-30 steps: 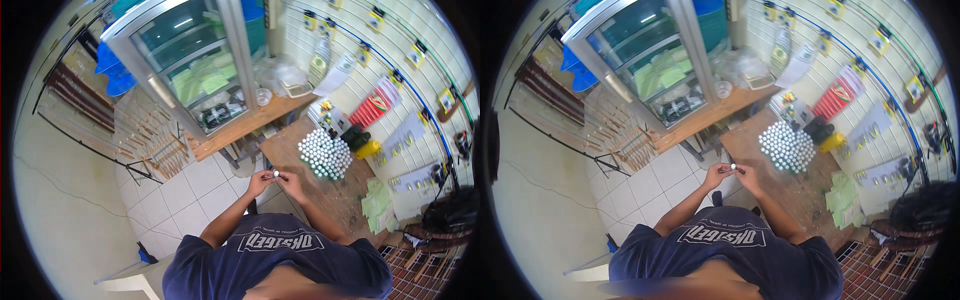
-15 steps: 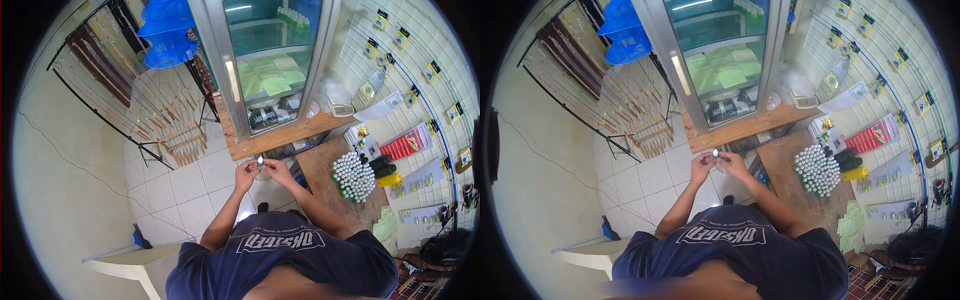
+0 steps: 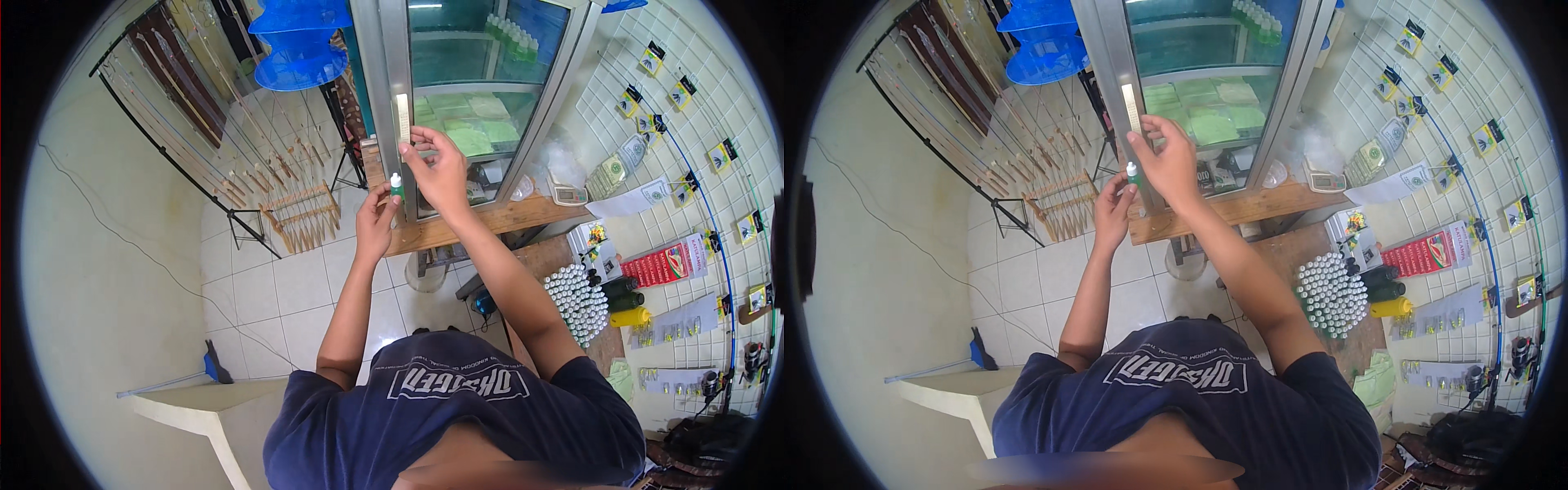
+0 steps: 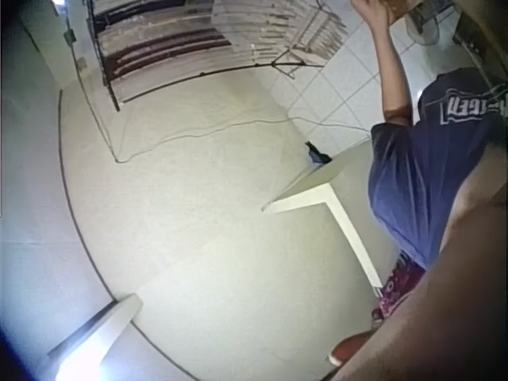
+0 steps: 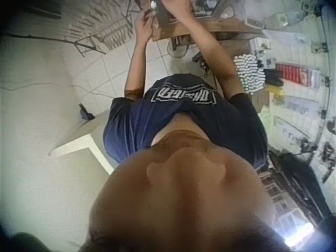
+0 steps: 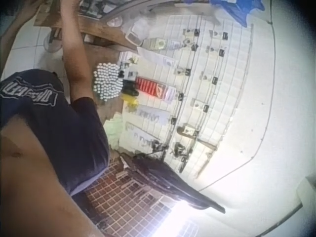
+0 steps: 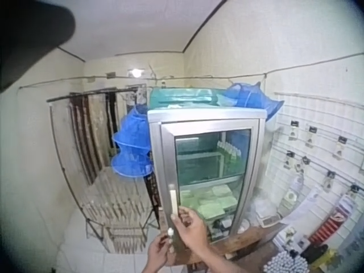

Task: Organizing and placing small essence bottles into a display case in a fishing shop.

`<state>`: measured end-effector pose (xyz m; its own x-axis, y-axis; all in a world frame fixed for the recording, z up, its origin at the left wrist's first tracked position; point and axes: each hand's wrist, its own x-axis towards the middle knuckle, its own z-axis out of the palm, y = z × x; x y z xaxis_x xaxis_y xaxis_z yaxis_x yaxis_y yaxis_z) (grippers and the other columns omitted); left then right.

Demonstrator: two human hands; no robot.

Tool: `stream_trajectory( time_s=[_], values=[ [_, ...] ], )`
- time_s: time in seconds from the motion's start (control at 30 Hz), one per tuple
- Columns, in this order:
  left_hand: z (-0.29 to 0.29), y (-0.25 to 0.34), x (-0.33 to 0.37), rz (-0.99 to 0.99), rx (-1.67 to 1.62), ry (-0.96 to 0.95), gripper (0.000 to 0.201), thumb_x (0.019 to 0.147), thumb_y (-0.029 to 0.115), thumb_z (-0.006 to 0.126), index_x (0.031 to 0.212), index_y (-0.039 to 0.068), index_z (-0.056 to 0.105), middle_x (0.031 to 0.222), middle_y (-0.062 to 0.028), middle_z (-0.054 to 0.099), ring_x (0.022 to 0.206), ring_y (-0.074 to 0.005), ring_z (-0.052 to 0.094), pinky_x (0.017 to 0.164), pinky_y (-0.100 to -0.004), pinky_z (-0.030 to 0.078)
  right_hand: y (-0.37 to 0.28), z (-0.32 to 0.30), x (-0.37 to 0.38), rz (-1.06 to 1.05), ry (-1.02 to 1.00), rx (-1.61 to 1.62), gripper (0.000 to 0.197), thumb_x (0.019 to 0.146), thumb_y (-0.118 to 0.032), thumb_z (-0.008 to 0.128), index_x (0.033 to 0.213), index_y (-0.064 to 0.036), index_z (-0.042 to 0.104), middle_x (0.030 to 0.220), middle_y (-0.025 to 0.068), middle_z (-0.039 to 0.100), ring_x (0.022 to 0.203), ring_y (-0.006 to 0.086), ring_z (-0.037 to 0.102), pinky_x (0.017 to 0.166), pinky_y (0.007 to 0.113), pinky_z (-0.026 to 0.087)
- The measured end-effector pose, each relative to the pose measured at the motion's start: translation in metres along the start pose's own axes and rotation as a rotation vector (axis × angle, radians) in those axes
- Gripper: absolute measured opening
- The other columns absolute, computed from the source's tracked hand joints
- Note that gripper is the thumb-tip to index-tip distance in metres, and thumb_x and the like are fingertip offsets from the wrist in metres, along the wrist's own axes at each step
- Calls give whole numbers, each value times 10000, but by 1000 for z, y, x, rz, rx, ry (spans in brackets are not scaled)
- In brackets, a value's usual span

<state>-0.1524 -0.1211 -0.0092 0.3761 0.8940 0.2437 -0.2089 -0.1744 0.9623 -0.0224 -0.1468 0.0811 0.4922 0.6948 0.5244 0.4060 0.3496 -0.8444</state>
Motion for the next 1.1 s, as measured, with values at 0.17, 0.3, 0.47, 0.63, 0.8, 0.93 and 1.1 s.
stream_trajectory(
  time_s=[0.17, 0.3, 0.47, 0.63, 0.8, 0.93, 1.1],
  values=[
    [6, -7, 4, 36, 24, 35, 336, 907, 120, 548, 1188, -53, 490, 1098, -109, 581, 982, -125, 545, 881, -255, 412, 3, 4, 12, -35, -8, -2, 231, 821, -133, 660, 981, 22, 597, 823, 81, 641, 723, 111, 593, 645, 242, 479],
    [8, -8, 6, -18, -49, 63, 342, 917, 112, 530, 1203, -65, 468, 1075, -95, 593, 978, -109, 542, 864, -233, 403, -1, 1, 10, -55, -21, -23, 194, 824, -140, 637, 934, 11, 583, 838, 126, 631, 724, 218, 613, 629, 323, 481],
    [12, -12, 5, -35, -74, 85, 334, 922, 102, 520, 1204, -68, 463, 1061, -80, 598, 970, -94, 538, 837, -214, 399, -1, -2, 10, -100, -38, -83, 182, 843, -128, 620, 927, 26, 570, 791, 112, 624, 673, 165, 597, 638, 280, 482],
    [21, -18, 2, -23, -143, 122, 323, 922, 106, 521, 1192, -65, 470, 1058, -75, 598, 966, -91, 537, 841, -210, 397, -6, -17, -6, -128, -49, -78, 160, 840, -102, 609, 924, 27, 566, 805, 113, 622, 691, 168, 607, 652, 282, 483],
    [21, -22, 2, -23, -156, 128, 313, 921, 100, 521, 1184, -63, 475, 1095, -80, 593, 1003, -98, 529, 880, -226, 387, -28, -63, -52, -108, -84, -58, 197, 833, -121, 622, 954, 22, 562, 821, 128, 598, 717, 225, 602, 653, 305, 469],
    [22, -19, -2, -38, -114, 143, 319, 920, 106, 525, 1189, -58, 475, 1081, -75, 599, 995, -99, 532, 890, -232, 381, -26, -119, -112, -61, 29, -4, 171, 862, -101, 564, 969, 32, 562, 849, 124, 601, 763, 194, 587, 697, 303, 461],
    [22, -15, -4, -43, -91, 142, 337, 921, 126, 530, 1197, -58, 472, 1060, -67, 599, 947, -86, 527, 850, -214, 380, -20, -193, -148, -127, 461, -382, 281, 932, -190, 426, 964, 62, 546, 854, 106, 583, 808, 180, 555, 754, 275, 423]
  ],
)
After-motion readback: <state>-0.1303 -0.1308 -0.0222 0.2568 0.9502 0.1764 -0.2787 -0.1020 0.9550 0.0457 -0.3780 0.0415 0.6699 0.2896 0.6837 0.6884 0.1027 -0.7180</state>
